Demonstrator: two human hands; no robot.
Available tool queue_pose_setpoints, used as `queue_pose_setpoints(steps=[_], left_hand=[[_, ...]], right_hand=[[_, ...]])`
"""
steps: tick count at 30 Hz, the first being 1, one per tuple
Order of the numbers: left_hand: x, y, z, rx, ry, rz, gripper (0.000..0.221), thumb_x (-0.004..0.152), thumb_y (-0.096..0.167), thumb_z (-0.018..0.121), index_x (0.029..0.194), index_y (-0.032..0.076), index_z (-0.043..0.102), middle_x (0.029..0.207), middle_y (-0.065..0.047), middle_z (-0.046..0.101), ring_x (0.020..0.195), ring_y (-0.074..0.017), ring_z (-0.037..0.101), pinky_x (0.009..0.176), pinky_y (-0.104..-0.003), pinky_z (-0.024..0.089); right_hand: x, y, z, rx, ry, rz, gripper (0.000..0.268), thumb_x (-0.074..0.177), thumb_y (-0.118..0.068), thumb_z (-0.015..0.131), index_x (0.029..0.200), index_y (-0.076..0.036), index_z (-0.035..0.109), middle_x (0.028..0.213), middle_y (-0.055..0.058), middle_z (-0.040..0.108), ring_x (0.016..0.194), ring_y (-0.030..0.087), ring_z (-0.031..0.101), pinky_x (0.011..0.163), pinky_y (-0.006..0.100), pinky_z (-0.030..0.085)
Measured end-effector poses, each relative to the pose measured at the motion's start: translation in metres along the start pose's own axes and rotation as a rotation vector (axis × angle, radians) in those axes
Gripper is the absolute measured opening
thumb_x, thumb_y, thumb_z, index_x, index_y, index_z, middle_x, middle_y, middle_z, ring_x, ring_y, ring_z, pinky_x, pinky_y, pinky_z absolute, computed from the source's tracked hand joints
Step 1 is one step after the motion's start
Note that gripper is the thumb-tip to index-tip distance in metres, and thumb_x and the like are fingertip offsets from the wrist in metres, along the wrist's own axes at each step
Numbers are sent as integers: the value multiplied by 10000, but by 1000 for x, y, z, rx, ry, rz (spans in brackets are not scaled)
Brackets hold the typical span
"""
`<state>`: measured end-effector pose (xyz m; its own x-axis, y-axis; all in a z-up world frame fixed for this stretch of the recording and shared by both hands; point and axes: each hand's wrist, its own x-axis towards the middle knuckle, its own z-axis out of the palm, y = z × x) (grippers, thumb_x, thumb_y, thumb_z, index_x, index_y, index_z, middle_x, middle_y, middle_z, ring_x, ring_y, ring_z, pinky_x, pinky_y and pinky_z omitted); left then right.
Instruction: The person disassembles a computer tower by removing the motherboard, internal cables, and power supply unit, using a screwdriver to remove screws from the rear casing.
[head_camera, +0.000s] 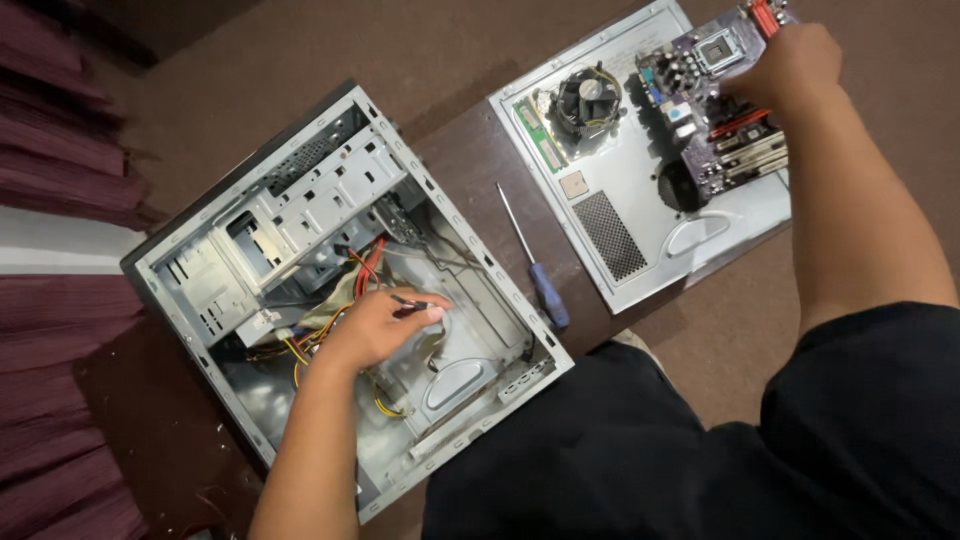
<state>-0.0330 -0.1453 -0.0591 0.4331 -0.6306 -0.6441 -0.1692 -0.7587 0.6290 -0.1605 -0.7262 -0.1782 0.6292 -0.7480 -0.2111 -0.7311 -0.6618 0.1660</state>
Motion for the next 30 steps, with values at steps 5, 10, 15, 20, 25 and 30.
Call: queue_pose_setpoints(steps=[5,10,15,20,25,30], left_hand=[[2,-4,-2,-26,-12,20,315,918,386,654,1138,235,822,1188,50,815,1102,-74,728,982,-235,510],[3,-3,-2,-17,-13,7,295,902,388,670,1104,246,833,1177,58,816,1094,-78,735,952,-240,517],[8,-9,0,22,-11,32,296,903,384,654,1095,254,839,1173,54,817,1099,-98,741,959,-249,516],[5,-3,-2,24,-10,55,307,902,398,654,1094,246,838,1150,38,821,1083,-100,740,936,-251,513],[6,-5,-2,59,-10,79,336,906,440,628,1099,256,832,1156,35,812,1077,-110,735,929,-257,510],[6,-8,0,25,3,70,304,906,397,656,1098,246,837,1112,38,821,1029,-93,739,903,-236,511]], right_hand=[[0,33,13,126,-13,72,626,855,-663,867,736,-64,727,783,159,710,691,335,697,554,466,566],[-3,78,40,60,203,85,669,930,-786,882,752,-152,759,665,47,684,646,237,680,448,417,551],[-20,69,45,156,105,-9,541,850,-660,914,811,-130,812,751,80,759,737,274,711,630,432,522],[-61,31,35,130,4,-69,590,889,-663,852,851,-76,806,800,110,757,766,299,704,585,435,547],[-76,8,27,144,-85,-76,521,884,-611,845,920,-91,832,851,87,788,833,286,718,618,432,553],[-80,-5,32,173,-84,-110,478,925,-545,821,789,-89,782,712,86,715,706,276,653,519,421,511]])
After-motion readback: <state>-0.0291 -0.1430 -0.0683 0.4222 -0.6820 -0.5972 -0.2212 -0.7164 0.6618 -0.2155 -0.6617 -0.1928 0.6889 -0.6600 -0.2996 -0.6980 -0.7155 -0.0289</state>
